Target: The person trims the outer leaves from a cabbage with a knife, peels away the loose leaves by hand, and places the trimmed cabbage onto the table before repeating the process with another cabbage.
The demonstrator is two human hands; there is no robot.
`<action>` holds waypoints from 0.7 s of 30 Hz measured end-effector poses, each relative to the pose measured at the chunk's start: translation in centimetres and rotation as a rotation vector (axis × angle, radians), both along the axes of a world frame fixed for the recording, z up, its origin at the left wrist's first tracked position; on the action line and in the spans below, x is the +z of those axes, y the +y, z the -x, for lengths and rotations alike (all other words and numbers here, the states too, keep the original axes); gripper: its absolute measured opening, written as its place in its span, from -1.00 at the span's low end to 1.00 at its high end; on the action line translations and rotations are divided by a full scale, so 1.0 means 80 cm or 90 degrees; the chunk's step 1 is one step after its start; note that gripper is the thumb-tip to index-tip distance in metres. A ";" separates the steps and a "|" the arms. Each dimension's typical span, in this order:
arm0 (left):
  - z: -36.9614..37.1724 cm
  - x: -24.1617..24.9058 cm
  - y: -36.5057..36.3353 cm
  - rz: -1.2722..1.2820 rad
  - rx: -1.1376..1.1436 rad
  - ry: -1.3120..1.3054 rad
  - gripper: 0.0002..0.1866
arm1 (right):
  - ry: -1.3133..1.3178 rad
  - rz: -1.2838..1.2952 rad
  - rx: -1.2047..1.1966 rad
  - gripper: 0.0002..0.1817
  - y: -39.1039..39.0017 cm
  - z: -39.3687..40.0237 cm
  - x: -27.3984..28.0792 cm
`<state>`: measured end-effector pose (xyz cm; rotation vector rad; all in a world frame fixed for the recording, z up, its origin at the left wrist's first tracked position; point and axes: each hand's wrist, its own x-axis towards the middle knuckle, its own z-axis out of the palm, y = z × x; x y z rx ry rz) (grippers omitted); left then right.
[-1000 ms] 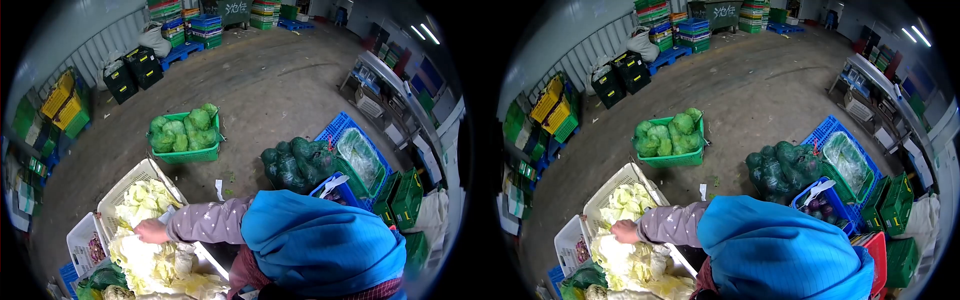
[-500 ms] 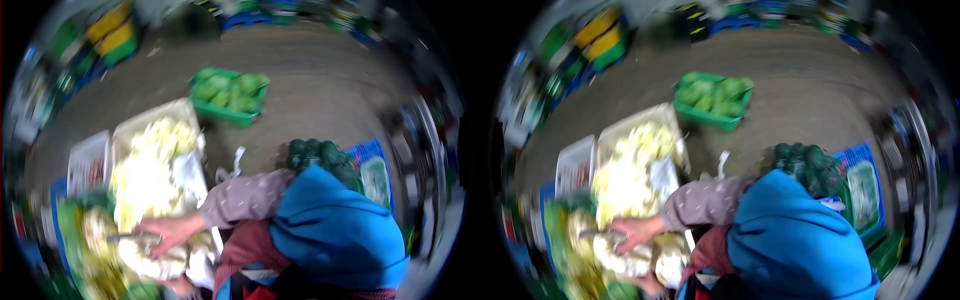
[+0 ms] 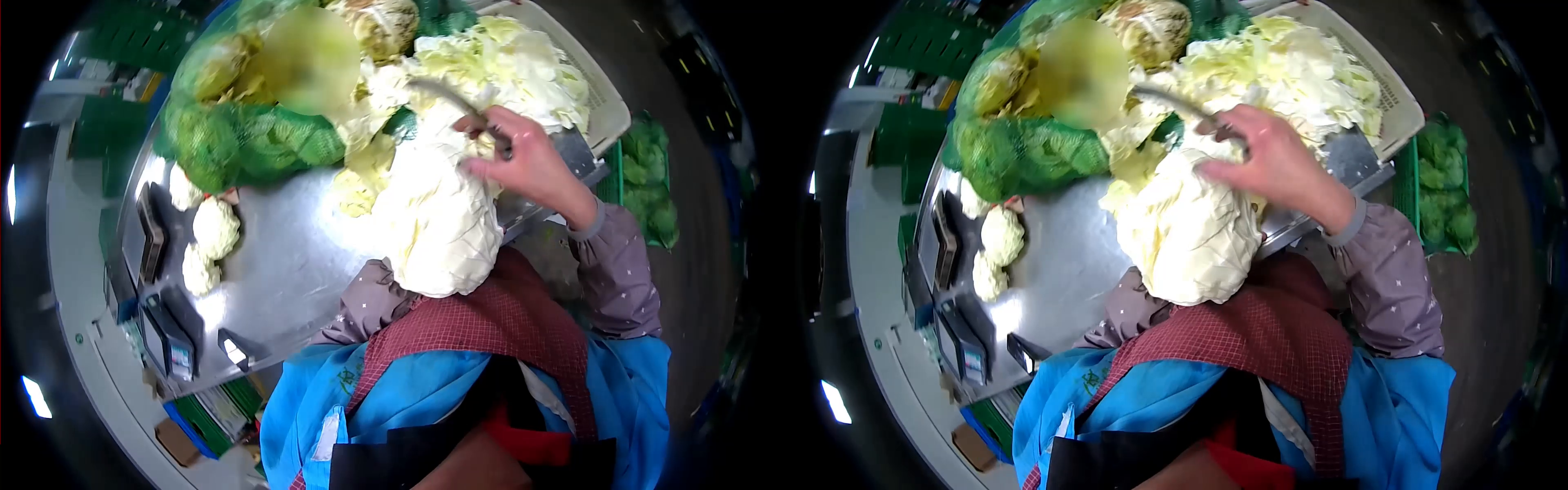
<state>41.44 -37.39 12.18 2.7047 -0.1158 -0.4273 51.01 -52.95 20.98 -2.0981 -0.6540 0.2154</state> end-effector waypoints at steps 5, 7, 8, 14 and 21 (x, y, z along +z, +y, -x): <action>0.017 0.006 -0.002 -0.042 0.018 0.039 -0.44 | 0.091 -0.059 0.110 -0.66 0.040 -0.002 0.002; 0.020 0.007 0.005 -0.050 0.032 0.058 -0.45 | 0.200 -0.132 -0.047 -0.84 0.038 -0.020 -0.003; 0.022 0.006 0.009 -0.048 0.043 0.069 -0.45 | 0.202 -0.128 -0.033 -0.84 0.034 -0.022 -0.008; 0.051 -0.031 0.064 0.135 0.213 -0.064 -0.42 | 0.163 -0.065 0.191 -0.43 0.087 0.025 -0.046; 0.140 -0.096 0.240 0.383 0.494 -0.422 -0.34 | 0.458 0.018 0.146 -0.83 0.110 0.047 -0.085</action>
